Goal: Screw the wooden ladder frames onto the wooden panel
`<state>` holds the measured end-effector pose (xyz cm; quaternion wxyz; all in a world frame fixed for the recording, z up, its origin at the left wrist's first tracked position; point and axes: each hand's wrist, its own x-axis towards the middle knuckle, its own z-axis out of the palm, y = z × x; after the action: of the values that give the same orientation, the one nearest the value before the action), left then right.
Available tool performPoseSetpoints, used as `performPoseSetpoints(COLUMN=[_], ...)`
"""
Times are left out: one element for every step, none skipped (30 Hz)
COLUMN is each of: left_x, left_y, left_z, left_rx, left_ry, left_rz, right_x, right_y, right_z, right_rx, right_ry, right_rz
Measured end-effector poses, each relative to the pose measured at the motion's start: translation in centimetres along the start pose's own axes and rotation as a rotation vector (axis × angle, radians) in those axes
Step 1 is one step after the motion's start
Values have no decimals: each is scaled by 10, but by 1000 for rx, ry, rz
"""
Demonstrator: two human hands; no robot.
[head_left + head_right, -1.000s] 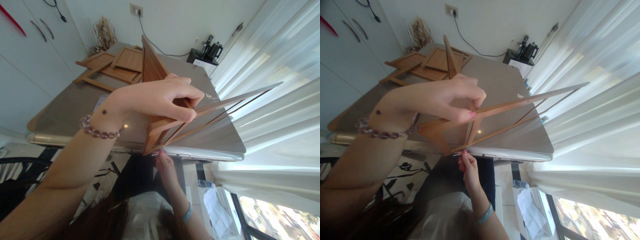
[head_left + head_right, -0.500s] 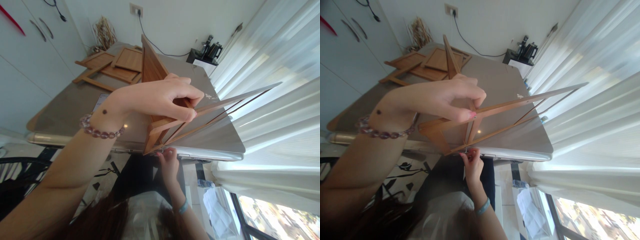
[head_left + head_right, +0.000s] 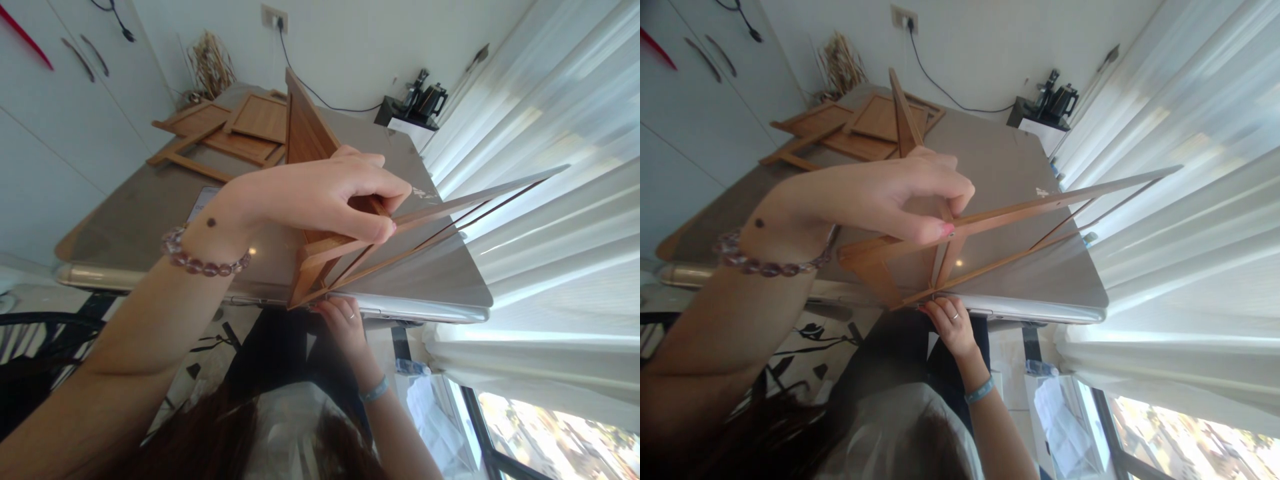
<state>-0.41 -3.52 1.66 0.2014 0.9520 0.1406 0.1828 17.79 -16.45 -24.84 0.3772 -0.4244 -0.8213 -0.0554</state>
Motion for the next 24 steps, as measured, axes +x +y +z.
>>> performPoseSetpoints(left_x=[0, 0, -1, -1, -1, -1, -1, -1, -1, 0, 0, 0, -1, -1, -1, -1, -2, -2, -2, -2, -2, -2, -2, -2], left_y=[0, 0, 0, 0, -1, -1, -1, -2, -2, -2, -2, -1, -1, 0, 0, 0, 0, -1, -1, -2, -3, -3, -4, -4], left_z=[0, 0, 0, 0, 0, 0, 0, 0, 0, 0, 0, -1, -1, -2, -2, -2, -2, -2, -1, -1, 0, 0, 0, 0], left_rx=[0, -1, -2, -5, -6, -11, -18, -27, -36, -42, -44, -43, -41, -39, -38, -36, -34, -32, -27, -23, -19, -16, -13, -10], left_ry=[-3, -7, -4, 1, 1, 5, 8, 10, 8, 4, -3, -11, -15, -13, -14, -16, -15, -10, -10, -7, -7, -3, -10, -18], left_rz=[0, -1, -3, -5, -10, -13, -14, -12, -10, -8, -6, -5, -5, -7, -10, -15, -22, -28, -29, -28, -25, -21, -18, -14], right_x=[0, 0, 1, 1, 1, 2, 2, 3, 3, 3, 4, 4, 5, 5, 6, 6, 6, 6, 6, 6, 5, 5, 5, 5], right_y=[1, 2, 3, 3, 4, 4, 4, 4, 4, 4, 4, 3, 3, 3, 3, 3, 3, 3, 3, 3, 3, 3, 3, 4], right_z=[-2, -4, -6, -9, -11, -13, -15, -16, -17, -17, -16, -15, -13, -11, -9, -6, -5, -3, -2, -2, -2, -3, -5, -7], right_rx=[8, 14, 19, 22, 25, 26, 27, 27, 28, 28, 28, 29, 31, 33, 36, 38, 40, 41, 40, 38, 36, 32, 29, 27], right_ry=[-6, -15, -27, -39, -52, -64, -73, -78, -79, -74, -64, -51, -37, -22, -8, 7, 18, 25, 27, 23, 12, -3, -22, -40], right_rz=[-15, -30, -46, -60, -73, -85, -95, -102, -107, -109, -108, -107, -104, -100, -92, -84, -75, -66, -61, -59, -60, -66, -73, -81])
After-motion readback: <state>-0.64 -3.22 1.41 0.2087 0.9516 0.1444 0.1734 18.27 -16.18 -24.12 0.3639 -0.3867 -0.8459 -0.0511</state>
